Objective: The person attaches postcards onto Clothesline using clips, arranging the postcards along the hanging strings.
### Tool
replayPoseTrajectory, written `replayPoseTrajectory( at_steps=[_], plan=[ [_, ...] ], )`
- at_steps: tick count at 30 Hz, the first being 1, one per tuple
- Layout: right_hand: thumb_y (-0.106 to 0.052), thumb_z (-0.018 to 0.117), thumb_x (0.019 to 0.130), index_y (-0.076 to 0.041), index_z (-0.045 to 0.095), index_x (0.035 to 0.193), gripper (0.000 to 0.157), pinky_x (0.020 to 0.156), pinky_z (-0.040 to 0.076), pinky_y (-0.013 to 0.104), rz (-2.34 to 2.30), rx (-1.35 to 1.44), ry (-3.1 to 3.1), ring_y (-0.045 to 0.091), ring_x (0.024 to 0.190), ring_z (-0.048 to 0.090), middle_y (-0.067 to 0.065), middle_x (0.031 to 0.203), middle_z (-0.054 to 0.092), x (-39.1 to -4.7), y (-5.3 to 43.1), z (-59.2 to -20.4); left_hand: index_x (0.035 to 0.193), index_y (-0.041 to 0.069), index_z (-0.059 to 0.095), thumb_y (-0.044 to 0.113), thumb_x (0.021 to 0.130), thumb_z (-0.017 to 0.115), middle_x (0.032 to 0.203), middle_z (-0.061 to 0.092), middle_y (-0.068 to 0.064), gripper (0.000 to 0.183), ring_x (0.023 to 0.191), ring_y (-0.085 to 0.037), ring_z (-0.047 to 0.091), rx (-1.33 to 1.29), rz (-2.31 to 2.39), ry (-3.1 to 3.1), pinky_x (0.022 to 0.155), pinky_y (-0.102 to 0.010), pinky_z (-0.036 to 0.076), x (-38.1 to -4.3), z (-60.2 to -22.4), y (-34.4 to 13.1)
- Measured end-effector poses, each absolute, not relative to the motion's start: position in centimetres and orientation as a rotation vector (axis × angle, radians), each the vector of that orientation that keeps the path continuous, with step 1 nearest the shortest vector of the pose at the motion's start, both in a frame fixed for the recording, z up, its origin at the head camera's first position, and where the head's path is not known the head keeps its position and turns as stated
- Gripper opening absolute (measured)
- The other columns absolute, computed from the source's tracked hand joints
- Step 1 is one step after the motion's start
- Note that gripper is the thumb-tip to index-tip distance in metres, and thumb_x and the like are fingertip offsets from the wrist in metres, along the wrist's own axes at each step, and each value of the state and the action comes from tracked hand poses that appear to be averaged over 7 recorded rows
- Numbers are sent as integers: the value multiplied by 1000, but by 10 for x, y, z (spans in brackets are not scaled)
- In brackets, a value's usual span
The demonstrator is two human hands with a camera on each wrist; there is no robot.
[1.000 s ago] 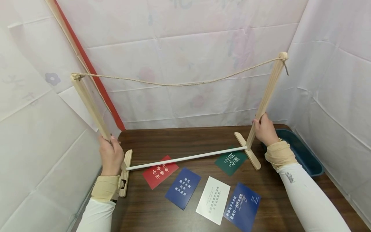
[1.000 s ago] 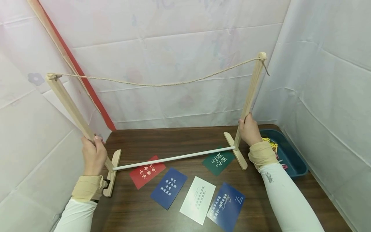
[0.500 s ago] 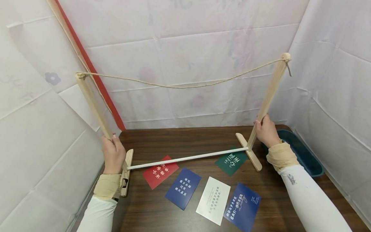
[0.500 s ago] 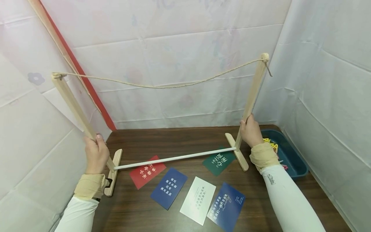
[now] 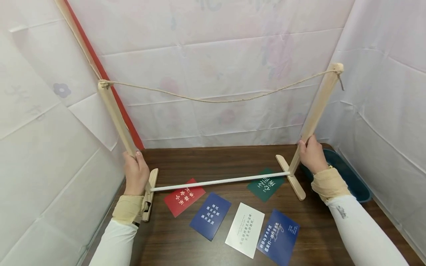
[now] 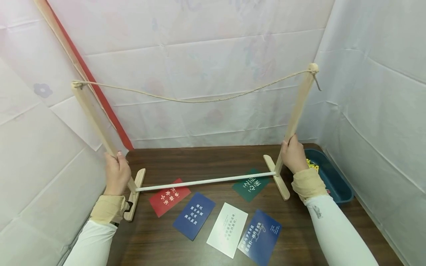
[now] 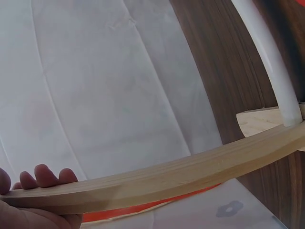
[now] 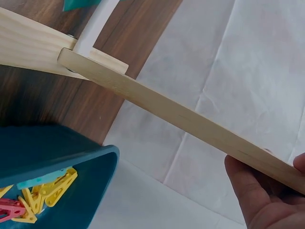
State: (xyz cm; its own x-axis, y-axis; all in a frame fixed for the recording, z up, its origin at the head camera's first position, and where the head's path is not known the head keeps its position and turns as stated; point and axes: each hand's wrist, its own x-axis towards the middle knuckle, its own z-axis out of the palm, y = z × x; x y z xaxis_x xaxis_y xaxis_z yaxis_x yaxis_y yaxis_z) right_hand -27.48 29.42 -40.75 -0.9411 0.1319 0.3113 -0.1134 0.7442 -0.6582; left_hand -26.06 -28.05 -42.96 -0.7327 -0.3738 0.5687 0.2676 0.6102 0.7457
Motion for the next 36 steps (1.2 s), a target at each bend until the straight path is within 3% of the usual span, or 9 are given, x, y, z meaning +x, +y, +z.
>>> replayPoseTrajectory(
  at_steps=[4,8,15,24,31,36],
  plan=[
    [-18,38,116,16,45,134,40,72,59,55,1000,-33,-2599,58,101,70,44,116,63,-269,299,-408,128,-16,42,18,117,35,88,48,-16,37,77,-33,46,70,-1138,-2140,71,-36,37,-263,-430,-277],
    [-18,37,116,17,43,136,41,72,60,55,1016,-51,-2605,59,102,70,45,119,61,-262,304,-408,133,-16,40,22,118,32,93,46,-14,41,79,-29,42,39,-1187,-2153,73,-33,36,-265,-431,-274],
    [-19,37,116,17,41,138,42,78,61,67,1023,-71,-2589,63,105,69,46,119,60,-251,309,-406,130,-16,40,21,118,32,93,44,-12,40,79,-27,40,3,-1210,-2139,72,-30,35,-267,-432,-266],
    [-18,37,116,15,42,137,40,79,60,70,997,-81,-2574,64,105,68,46,119,60,-240,315,-406,128,-15,43,21,118,33,84,41,-7,39,67,-21,38,-49,-1190,-2120,61,-26,34,-271,-432,-259],
    [-18,37,116,15,43,136,39,72,61,63,991,-90,-2573,63,101,69,45,116,61,-237,318,-407,130,-17,44,17,118,33,83,42,-8,37,67,-23,39,-38,-1178,-2112,62,-28,34,-274,-436,-255],
    [-17,36,117,16,41,139,41,70,61,59,999,-63,-2569,61,99,70,45,116,61,-234,321,-409,133,-15,43,22,118,32,84,41,-8,42,68,-24,38,-44,-1201,-2116,63,-30,33,-275,-437,-252]
  ],
)
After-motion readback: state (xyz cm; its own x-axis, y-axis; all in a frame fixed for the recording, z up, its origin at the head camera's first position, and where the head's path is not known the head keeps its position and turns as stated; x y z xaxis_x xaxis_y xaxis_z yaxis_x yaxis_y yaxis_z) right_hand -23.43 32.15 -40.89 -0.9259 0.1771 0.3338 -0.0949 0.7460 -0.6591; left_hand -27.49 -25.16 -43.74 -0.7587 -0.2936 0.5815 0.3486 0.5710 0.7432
